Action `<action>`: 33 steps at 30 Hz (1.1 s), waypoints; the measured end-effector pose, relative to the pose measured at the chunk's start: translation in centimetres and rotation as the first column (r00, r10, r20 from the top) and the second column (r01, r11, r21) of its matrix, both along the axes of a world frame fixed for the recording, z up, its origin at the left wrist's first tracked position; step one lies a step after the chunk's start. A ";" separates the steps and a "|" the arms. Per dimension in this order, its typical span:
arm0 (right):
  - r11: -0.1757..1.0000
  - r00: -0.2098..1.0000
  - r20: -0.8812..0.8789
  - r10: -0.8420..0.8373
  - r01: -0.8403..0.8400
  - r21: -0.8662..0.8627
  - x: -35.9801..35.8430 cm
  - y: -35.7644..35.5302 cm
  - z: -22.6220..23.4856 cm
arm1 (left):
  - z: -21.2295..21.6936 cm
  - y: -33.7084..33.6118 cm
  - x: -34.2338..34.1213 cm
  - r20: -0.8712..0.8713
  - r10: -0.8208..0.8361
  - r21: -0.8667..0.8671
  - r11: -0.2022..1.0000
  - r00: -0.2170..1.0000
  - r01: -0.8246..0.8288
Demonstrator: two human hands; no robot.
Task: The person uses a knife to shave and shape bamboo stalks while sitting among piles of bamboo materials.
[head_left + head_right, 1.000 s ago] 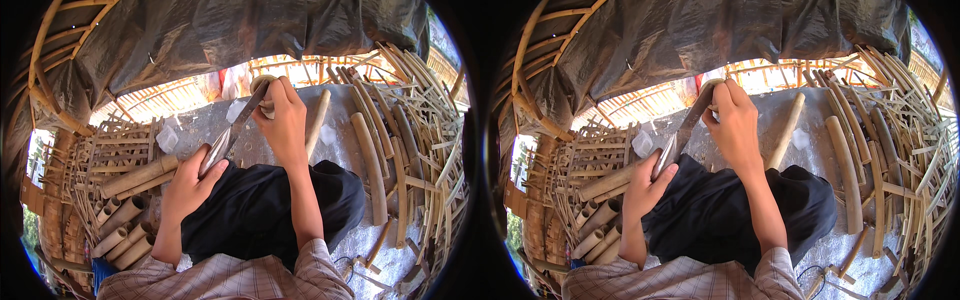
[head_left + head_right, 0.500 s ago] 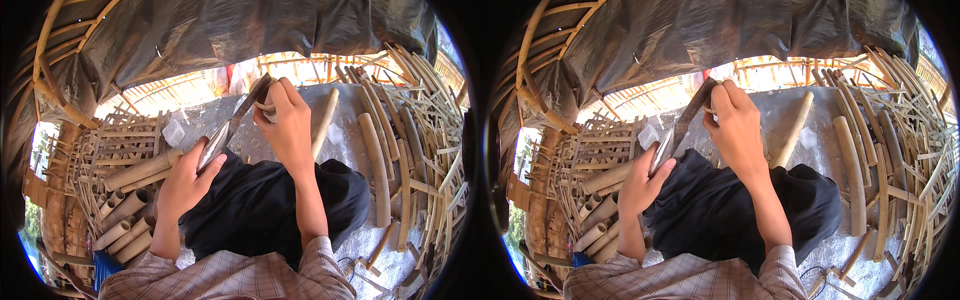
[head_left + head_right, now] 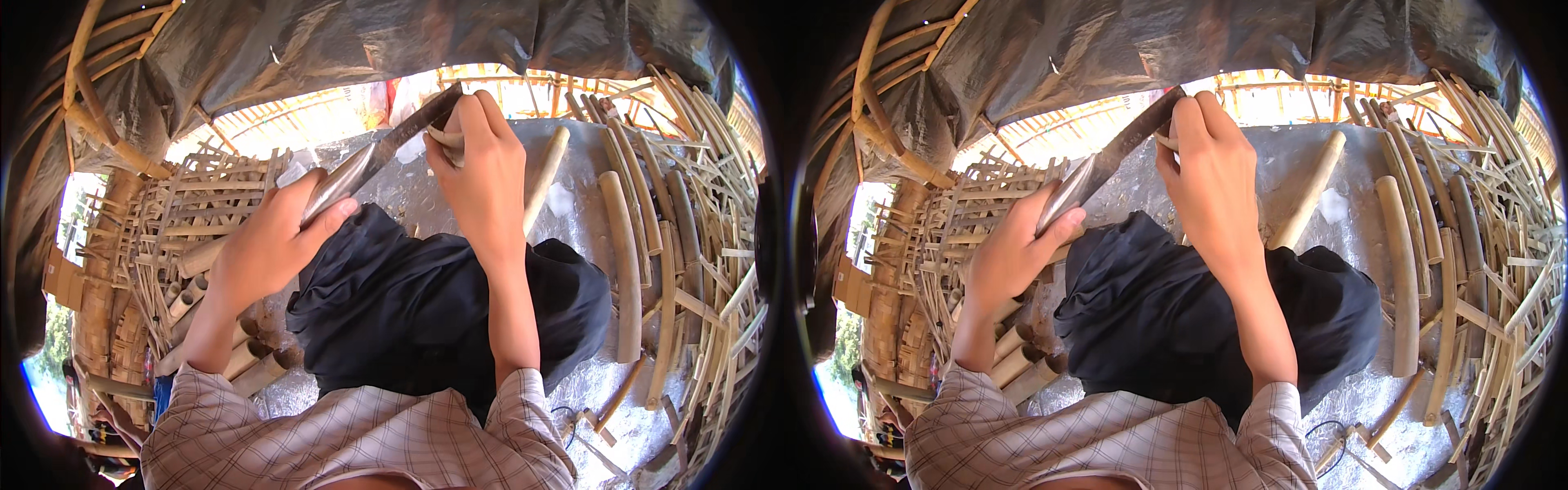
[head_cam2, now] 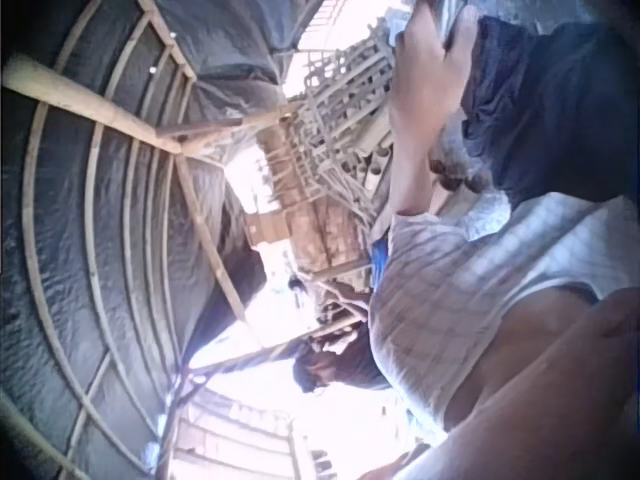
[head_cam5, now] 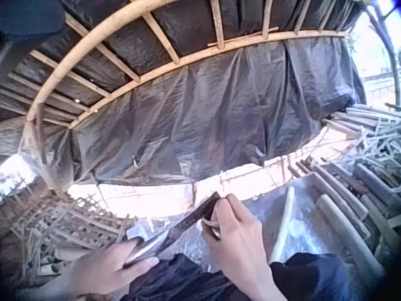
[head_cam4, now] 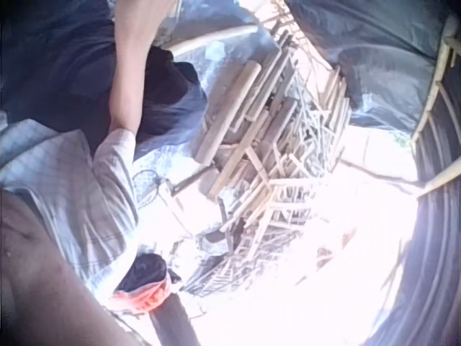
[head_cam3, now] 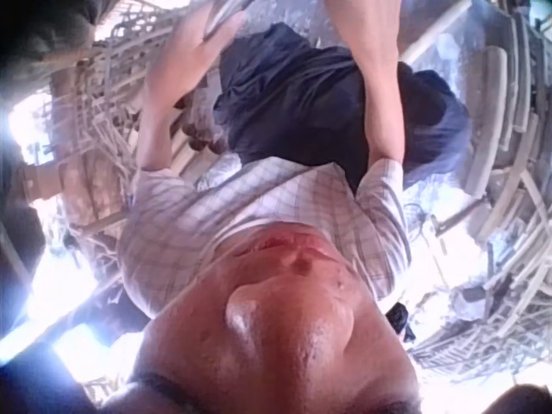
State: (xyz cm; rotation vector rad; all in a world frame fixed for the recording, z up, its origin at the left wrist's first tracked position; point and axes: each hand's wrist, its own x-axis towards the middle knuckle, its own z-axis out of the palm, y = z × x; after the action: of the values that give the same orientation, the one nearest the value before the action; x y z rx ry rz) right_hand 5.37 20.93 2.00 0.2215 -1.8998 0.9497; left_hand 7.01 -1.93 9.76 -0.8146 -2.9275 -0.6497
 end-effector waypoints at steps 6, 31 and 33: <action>0.999 0.999 -0.021 0.031 -0.031 0.008 -0.3 0.8 0.3 | -0.2 0.2 -1.1 0.056 -0.043 0.043 0.998 0.998 0.040; 0.781 0.157 0.955 -0.250 0.616 0.103 -8.1 13.4 -31.3 | -2.7 5.0 -12.2 0.289 -0.029 0.394 0.914 0.957 -0.091; 0.757 0.192 0.928 -0.319 0.640 0.128 -7.0 11.6 -31.4 | -3.3 4.1 -12.5 0.315 -0.001 0.400 0.907 0.949 -0.132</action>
State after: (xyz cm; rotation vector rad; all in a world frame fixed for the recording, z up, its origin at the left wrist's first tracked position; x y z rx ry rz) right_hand -1.67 32.55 -29.39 -1.3903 -2.4901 0.9214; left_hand -5.53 2.22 6.48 -0.6052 -2.8741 -1.4523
